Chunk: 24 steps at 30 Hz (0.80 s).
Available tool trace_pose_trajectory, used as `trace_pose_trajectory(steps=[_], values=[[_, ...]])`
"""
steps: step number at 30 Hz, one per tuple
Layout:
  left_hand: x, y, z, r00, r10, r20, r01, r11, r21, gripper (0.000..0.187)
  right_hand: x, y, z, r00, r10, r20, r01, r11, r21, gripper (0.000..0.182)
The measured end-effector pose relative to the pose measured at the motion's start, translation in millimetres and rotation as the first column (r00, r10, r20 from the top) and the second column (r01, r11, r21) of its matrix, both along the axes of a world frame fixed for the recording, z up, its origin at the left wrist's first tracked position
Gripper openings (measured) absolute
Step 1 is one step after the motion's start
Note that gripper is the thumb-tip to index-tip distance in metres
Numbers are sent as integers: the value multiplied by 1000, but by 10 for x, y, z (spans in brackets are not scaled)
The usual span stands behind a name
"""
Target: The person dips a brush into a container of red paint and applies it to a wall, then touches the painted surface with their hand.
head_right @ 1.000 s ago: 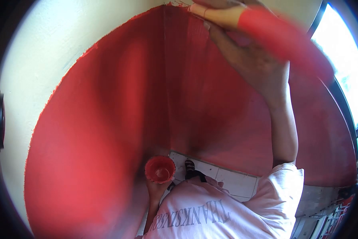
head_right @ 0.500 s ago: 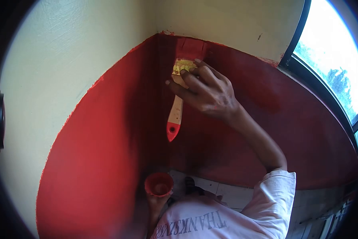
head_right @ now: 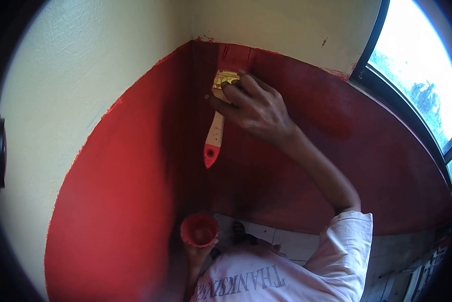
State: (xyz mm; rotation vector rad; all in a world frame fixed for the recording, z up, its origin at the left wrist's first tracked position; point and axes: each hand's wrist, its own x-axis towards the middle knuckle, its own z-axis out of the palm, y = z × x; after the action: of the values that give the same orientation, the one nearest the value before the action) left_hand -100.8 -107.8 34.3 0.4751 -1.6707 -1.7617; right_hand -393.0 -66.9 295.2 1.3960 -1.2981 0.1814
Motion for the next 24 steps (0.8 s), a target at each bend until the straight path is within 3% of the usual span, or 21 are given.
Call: trace_pose_trajectory(steps=[2, 8, 12, 17, 24], values=[[-42, -7, 138, 998, 43, -46, -47, 994, -94, 80, 0, -5, -7, 1000, 4, 14, -4, 1000, 0, 39], [-117, -57, 236, 996, -30, -85, 18, 991, -131, 88, -57, 36, -144, 999, 3, 42, -4, 1000, 4, 36], [-130, -41, 236, 987, -99, -125, 99, 995, -7, 92, -155, 80, -320, 997, 6, 80, -8, 1000, 15, 36], [-149, 32, 574, 963, -171, -210, 210, 961, 182, 93, -241, 152, -588, 991, -10, 130, 3, 999, 54, 36], [-185, 96, 622, 986, -130, -104, 130, 991, -8, 85, -196, 249, -1082, 957, -59, 283, 12, 986, 165, 35]])
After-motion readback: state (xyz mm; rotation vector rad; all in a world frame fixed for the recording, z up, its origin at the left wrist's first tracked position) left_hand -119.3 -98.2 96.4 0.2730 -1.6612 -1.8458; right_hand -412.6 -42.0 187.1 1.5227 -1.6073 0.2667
